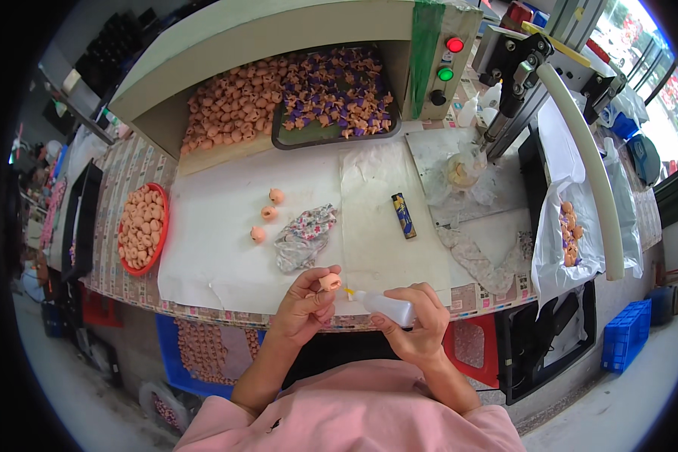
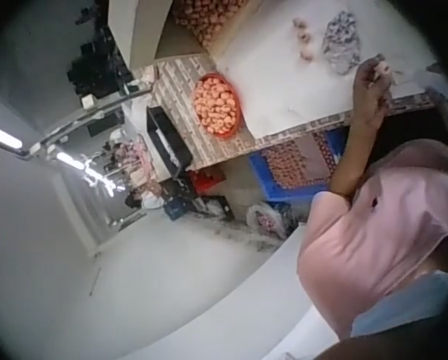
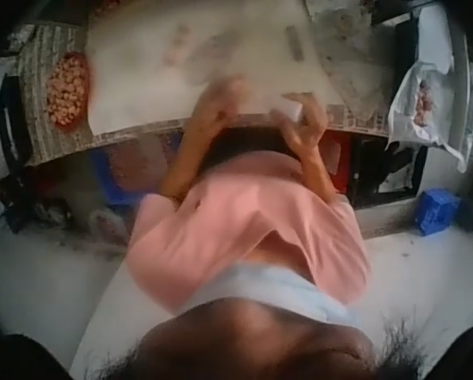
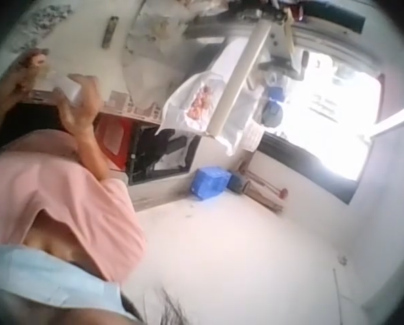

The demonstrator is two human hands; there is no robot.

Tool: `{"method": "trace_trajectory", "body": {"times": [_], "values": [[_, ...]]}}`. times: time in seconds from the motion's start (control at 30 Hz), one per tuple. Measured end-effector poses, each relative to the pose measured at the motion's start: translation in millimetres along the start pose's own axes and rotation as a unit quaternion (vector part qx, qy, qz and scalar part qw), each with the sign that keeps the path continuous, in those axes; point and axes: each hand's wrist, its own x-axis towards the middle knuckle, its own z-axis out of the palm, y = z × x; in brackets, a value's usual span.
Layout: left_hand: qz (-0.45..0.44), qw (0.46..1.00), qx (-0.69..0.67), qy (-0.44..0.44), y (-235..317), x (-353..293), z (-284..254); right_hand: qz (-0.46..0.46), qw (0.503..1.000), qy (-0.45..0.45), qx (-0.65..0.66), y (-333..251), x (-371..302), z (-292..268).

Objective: Assembling small toy components using a glue bottle at a factory workbench.

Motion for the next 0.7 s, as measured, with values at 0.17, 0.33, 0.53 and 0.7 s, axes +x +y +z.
{"method": "trace_trajectory", "body": {"times": [0.17, 0.33, 0.53, 0.7], "values": [[-0.004, 1.000, 0.001, 0.005, 1, 0, 2, -0.013, 1.000, 0.003, -0.004, 3, 0, 0], [-0.009, 1.000, -0.005, 0.009, 2, -1, 3, -0.019, 1.000, 0.009, 0.003, 3, 1, 2], [-0.014, 1.000, -0.018, -0.011, 7, -4, -1, -0.013, 0.999, 0.025, 0.017, -3, 4, 6], [-0.015, 0.998, -0.051, -0.030, 12, -10, -3, 0.023, 0.998, 0.025, 0.043, 14, 12, 25]]}}
